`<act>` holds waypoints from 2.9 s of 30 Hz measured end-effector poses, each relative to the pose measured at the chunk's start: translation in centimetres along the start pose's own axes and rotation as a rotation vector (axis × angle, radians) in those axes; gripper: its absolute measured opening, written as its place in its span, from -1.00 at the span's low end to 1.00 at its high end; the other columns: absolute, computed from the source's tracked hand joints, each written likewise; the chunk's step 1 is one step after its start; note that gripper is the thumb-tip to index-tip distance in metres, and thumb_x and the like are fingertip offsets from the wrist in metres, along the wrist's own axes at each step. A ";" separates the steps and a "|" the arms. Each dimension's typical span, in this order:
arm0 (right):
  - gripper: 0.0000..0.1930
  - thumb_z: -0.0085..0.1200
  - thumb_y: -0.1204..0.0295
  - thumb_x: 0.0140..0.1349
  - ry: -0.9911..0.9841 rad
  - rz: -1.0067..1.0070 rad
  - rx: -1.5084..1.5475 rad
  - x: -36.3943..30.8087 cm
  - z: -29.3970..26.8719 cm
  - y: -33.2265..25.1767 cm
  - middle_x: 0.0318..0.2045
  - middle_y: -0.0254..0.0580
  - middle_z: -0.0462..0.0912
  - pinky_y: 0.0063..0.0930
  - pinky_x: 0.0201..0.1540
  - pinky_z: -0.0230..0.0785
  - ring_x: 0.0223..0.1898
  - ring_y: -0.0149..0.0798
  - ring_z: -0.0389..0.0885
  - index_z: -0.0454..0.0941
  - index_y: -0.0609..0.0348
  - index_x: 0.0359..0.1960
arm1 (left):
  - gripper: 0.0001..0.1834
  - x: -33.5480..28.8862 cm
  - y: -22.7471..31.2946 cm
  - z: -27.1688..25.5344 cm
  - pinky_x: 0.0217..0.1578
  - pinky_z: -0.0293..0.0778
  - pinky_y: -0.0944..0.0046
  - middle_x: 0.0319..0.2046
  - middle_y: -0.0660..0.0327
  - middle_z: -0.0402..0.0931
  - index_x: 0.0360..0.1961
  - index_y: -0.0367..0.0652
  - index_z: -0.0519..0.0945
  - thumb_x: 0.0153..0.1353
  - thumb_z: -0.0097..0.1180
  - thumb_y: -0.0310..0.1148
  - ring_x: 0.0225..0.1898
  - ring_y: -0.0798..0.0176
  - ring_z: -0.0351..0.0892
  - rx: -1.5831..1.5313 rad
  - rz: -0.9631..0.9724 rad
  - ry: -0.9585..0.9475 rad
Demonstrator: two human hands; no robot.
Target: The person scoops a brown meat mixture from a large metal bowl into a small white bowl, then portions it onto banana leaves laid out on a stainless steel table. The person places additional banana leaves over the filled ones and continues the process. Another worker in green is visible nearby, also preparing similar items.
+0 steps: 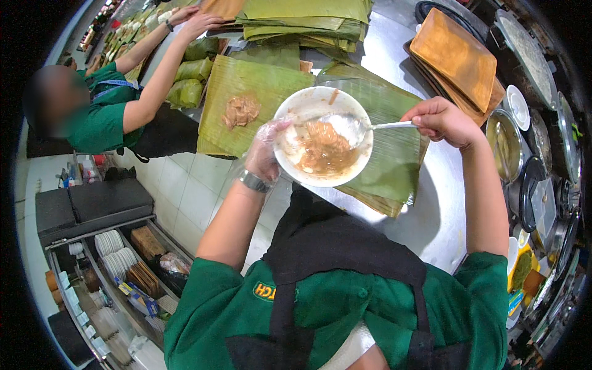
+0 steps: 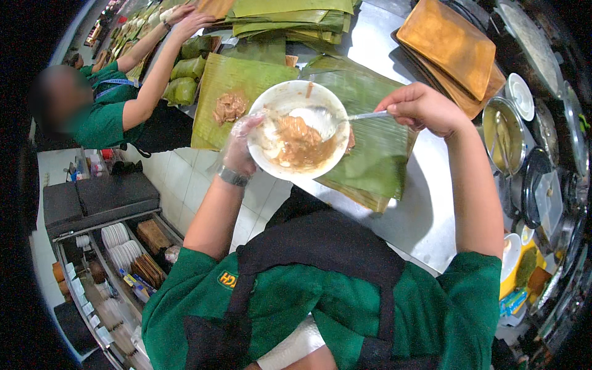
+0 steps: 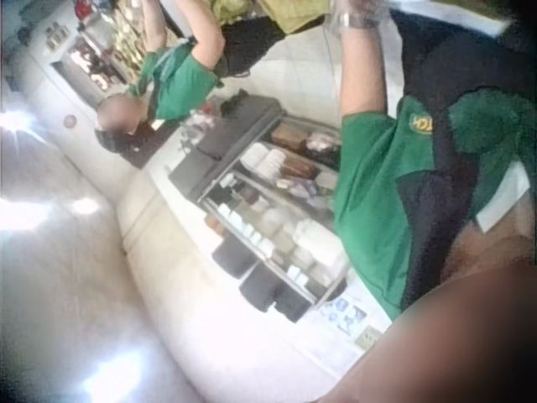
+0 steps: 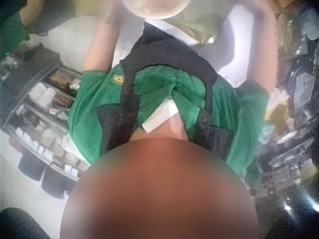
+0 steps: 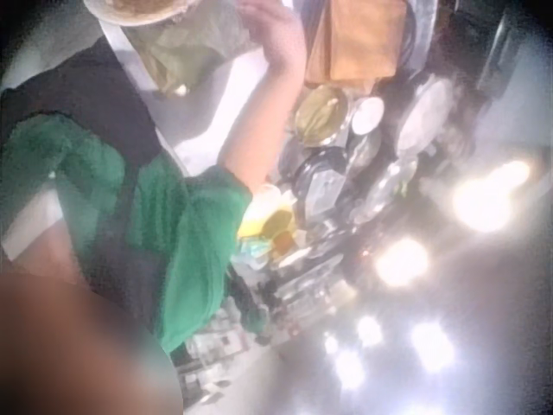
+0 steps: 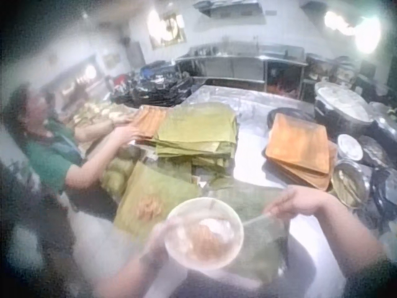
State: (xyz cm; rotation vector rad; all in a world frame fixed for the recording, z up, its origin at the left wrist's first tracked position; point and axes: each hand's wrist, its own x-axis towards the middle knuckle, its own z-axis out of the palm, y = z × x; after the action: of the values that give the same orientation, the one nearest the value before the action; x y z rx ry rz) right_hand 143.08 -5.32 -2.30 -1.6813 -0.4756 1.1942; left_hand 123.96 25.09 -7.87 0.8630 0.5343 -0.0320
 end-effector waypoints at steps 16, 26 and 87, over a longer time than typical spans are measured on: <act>-0.73 -0.07 0.62 0.08 0.640 -0.412 -1.050 -4.3 6.6 3.6 -0.30 0.07 0.64 -0.22 -0.17 0.47 -0.28 0.07 0.61 0.62 0.23 -0.20 | -0.40 -11.8 -1.7 -8.4 0.06 0.46 -0.04 0.00 -0.03 0.49 0.15 -0.28 0.34 0.06 0.06 -0.26 -0.01 -0.05 0.52 -0.250 0.300 0.213; -0.81 0.02 0.48 0.26 0.478 -0.183 0.136 -7.5 9.6 1.7 -0.64 -0.49 0.39 -0.68 -0.62 0.02 -0.64 -0.60 0.22 0.61 0.18 -0.14 | -0.46 -15.8 -7.1 -9.5 0.03 0.49 0.09 -0.07 -0.03 0.54 0.04 -0.38 0.42 0.01 0.07 -0.31 -0.07 0.04 0.58 -0.406 0.271 0.270; -0.12 0.14 0.51 -0.01 1.241 -0.047 -0.678 -3.3 10.7 12.0 0.10 0.31 0.26 -0.10 0.24 0.13 0.14 0.20 0.28 -0.07 0.21 0.37 | -0.24 -11.9 5.6 -9.0 0.16 0.33 -0.05 0.15 -0.05 0.31 0.26 -0.30 0.19 0.02 0.00 -0.19 0.14 -0.08 0.36 -0.176 0.472 0.252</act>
State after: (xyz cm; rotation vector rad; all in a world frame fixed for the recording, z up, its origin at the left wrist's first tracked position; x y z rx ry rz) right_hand 129.78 -7.93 -11.47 -2.5607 -0.1004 -0.2481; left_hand 110.98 33.17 -3.16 0.8067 0.5467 0.5536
